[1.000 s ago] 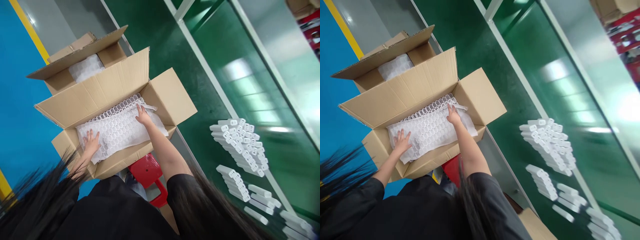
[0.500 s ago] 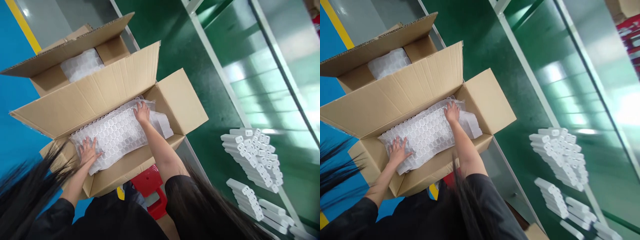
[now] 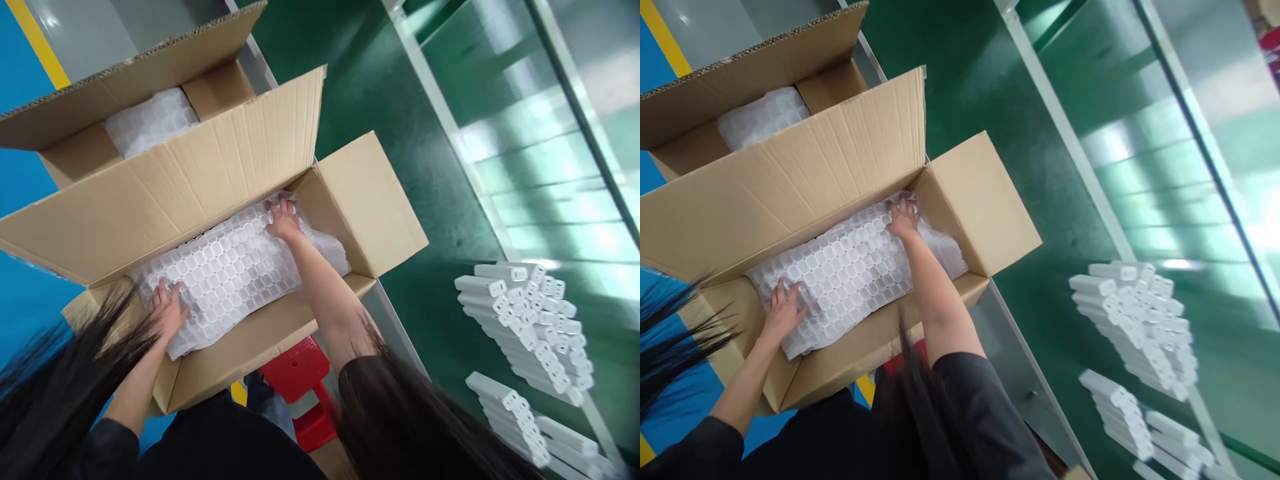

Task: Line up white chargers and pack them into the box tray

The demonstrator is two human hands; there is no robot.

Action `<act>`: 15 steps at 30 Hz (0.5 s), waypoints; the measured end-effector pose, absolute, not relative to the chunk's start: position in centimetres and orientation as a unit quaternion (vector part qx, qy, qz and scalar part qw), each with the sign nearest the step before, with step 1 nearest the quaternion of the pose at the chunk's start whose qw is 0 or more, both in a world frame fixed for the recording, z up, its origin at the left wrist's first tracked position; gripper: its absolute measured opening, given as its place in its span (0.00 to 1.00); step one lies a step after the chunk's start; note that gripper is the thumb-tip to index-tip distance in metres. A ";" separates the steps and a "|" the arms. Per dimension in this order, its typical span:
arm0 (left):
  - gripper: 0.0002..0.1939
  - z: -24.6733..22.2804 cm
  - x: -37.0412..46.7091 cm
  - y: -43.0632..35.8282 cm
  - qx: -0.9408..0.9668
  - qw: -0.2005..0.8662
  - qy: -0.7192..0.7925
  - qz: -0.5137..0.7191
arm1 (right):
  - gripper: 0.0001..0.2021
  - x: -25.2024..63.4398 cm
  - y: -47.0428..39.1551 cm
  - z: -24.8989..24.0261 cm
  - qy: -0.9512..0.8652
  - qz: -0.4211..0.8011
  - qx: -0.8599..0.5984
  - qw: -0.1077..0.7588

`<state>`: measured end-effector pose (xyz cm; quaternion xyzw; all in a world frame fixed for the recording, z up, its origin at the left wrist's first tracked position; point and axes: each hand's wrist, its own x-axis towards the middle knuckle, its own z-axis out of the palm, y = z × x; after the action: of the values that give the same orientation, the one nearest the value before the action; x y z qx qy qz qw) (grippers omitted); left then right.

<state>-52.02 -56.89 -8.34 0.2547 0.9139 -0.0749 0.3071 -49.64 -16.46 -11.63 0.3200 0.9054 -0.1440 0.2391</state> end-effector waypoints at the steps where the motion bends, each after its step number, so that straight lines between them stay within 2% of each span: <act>1: 0.34 -8.2 -52.2 -56.9 0.252 0.296 0.920 -0.059 | 0.39 -49.5 -16.5 -11.4 0.907 -0.150 0.317 0.233; 7: 0.38 -7.8 -54.8 -54.8 0.268 0.276 0.922 -0.033 | 0.26 -44.4 -18.7 -7.9 0.948 -0.150 0.250 0.126; 9: 0.40 -8.2 -55.9 -53.2 0.261 0.297 0.917 -0.049 | 0.24 -41.6 -19.5 -7.0 0.952 -0.143 0.209 0.172; 11: 0.44 -8.9 -56.6 -51.8 0.250 0.318 0.912 -0.063 | 0.27 -39.1 -19.7 -6.9 0.933 -0.135 0.200 0.268; 13: 0.49 -9.6 -56.9 -51.1 0.244 0.331 0.909 -0.074 | 0.34 -37.4 -19.2 -7.6 0.900 -0.134 0.211 0.356; 15: 0.52 -10.0 -56.9 -51.1 0.242 0.336 0.907 -0.084 | 0.43 -36.7 -18.5 -8.5 0.880 -0.144 0.219 0.396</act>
<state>-56.87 -51.14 -10.04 0.2419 0.9066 -0.0836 0.3355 -36.72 -18.47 -8.49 0.2189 0.8801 -0.1436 0.3961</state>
